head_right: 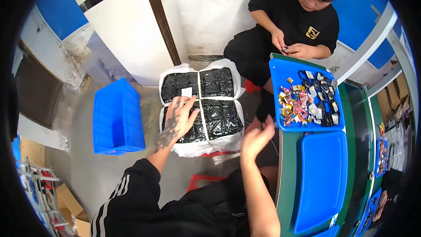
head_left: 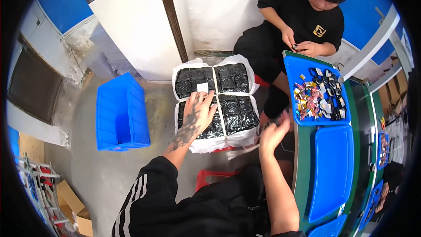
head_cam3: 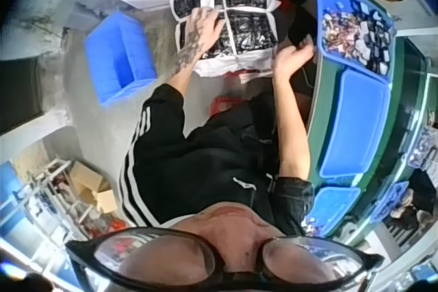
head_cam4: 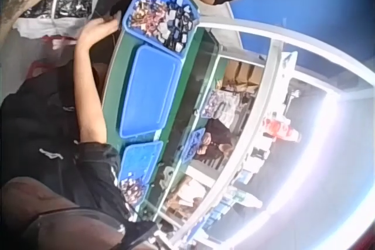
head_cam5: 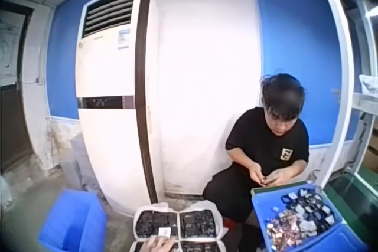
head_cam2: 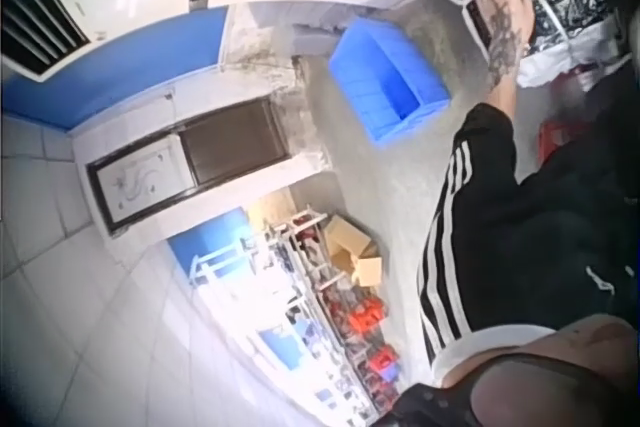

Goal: Assembling or inspecting small electronic components on a factory line, including cutting open a packaged tray and sorting components into trays.

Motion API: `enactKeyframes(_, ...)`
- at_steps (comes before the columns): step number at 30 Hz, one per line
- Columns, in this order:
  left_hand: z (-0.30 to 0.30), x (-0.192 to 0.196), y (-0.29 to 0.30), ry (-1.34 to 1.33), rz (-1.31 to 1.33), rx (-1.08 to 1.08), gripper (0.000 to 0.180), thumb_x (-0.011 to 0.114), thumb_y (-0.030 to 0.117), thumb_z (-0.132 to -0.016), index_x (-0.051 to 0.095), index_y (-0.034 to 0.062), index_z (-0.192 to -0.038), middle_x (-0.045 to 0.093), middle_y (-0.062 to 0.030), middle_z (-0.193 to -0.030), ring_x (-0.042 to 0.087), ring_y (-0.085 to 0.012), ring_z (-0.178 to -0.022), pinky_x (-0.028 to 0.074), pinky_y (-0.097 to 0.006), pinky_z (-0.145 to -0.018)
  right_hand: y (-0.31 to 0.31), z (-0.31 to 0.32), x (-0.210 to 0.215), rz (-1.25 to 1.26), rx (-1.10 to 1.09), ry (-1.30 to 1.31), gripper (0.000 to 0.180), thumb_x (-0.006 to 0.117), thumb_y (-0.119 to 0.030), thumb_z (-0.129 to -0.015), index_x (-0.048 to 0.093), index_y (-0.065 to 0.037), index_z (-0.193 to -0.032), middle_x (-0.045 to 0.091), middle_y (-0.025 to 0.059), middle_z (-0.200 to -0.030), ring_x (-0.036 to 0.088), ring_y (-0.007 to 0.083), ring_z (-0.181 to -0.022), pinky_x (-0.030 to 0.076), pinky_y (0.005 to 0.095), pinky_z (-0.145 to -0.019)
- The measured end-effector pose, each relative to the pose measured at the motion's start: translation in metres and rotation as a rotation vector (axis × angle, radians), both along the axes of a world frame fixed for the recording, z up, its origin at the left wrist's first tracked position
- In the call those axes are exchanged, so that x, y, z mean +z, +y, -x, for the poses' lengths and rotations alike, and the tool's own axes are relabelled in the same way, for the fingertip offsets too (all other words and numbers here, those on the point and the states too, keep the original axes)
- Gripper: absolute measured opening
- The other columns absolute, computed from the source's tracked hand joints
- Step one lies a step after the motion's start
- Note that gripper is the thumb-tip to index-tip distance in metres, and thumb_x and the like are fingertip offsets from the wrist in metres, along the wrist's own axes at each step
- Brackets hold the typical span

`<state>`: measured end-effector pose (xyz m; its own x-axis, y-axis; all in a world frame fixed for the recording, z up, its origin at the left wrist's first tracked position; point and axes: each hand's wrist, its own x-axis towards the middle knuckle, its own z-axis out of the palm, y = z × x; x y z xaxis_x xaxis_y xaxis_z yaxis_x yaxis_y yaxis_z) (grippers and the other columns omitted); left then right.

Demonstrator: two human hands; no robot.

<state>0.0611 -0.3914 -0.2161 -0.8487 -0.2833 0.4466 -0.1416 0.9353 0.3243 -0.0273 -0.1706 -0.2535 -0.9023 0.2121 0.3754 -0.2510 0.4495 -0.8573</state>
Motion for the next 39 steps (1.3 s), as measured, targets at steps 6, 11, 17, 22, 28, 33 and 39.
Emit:
enactKeyframes(6, 0.025, -0.038, 0.006, -0.030, -0.050, 0.119, 0.015, 0.068, 0.016, -0.083, 0.059, 0.0082, -0.091, 0.062, -0.0081, -0.088, 0.054, -0.0288, -0.095, 0.042, -0.043, -0.080, -0.058, -0.041, 0.038, -0.610, 0.707, -0.037, 0.037, 0.081, -0.029, -0.073, 0.062, -0.002, -0.090, 0.066, 0.0155, -0.093, 0.063, 0.0370, -0.085, 0.051, 0.0443, -0.079)
enactKeyframes(11, 0.026, -0.031, 0.001, 0.084, -0.072, 0.114, 0.024, 0.069, 0.015, -0.081, 0.063, 0.0083, -0.103, 0.056, -0.0084, -0.103, 0.050, -0.0298, -0.104, 0.038, -0.044, -0.090, -0.071, -0.032, 0.018, -0.431, 0.637, -0.078, 0.022, 0.077, -0.016, -0.076, 0.062, -0.004, -0.086, 0.065, 0.0181, -0.079, 0.062, 0.0386, -0.078, 0.050, 0.0462, -0.075)
enactKeyframes(17, 0.035, -0.045, 0.000, 0.021, -0.039, 0.106, 0.013, 0.065, 0.017, -0.084, 0.065, 0.0104, -0.094, 0.058, -0.0096, -0.096, 0.054, -0.0317, -0.098, 0.038, -0.047, -0.085, -0.082, -0.040, 0.008, -0.406, 0.434, -0.068, 0.007, 0.066, -0.009, -0.080, 0.063, -0.004, -0.081, 0.064, 0.0177, -0.084, 0.061, 0.0397, -0.079, 0.046, 0.0520, -0.073)
enactKeyframes(22, 0.046, -0.066, -0.051, 0.021, -0.653, 0.017, 0.022, 0.060, 0.022, -0.081, 0.059, 0.0063, -0.066, 0.058, -0.0060, -0.075, 0.055, -0.0259, -0.082, 0.037, -0.044, -0.079, -0.100, -0.041, 0.000, -0.257, 0.510, -0.334, 0.009, 0.060, -0.014, -0.083, 0.064, -0.007, -0.082, 0.065, 0.0187, -0.088, 0.061, 0.0414, -0.086, 0.047, 0.0530, -0.080)
enactKeyframes(28, 0.045, -0.056, -0.039, -0.021, -0.505, -0.157, 0.019, 0.065, 0.015, -0.076, 0.054, 0.0038, -0.067, 0.052, -0.0059, -0.076, 0.052, -0.0262, -0.083, 0.035, -0.039, -0.075, -0.084, -0.039, 0.023, -0.436, 0.584, -0.361, 0.030, 0.072, -0.031, -0.081, 0.062, -0.007, -0.096, 0.067, 0.0139, -0.095, 0.061, 0.0361, -0.095, 0.047, 0.0496, -0.080)
enactKeyframes(33, 0.048, -0.027, 0.003, 0.365, -0.253, -0.025, 0.036, 0.072, 0.013, -0.078, 0.065, 0.0082, -0.113, 0.058, -0.0134, -0.111, 0.053, -0.0346, -0.104, 0.039, -0.043, -0.094, -0.081, -0.041, 0.015, -0.556, 0.548, -0.107, 0.027, 0.073, -0.028, -0.079, 0.064, -0.007, -0.092, 0.064, 0.0115, -0.086, 0.063, 0.0343, -0.088, 0.050, 0.0468, -0.076)
enactKeyframes(39, 0.041, -0.045, -0.008, 0.001, -0.086, -0.108, 0.039, 0.070, 0.024, -0.080, 0.066, 0.0152, -0.118, 0.050, -0.0145, -0.133, 0.042, -0.0355, -0.129, 0.030, -0.050, -0.108, -0.076, -0.024, 0.023, -0.504, 0.756, -0.206, 0.022, 0.068, -0.030, -0.083, 0.066, -0.008, -0.085, 0.069, 0.0143, -0.087, 0.068, 0.0346, -0.085, 0.054, 0.0456, -0.074)
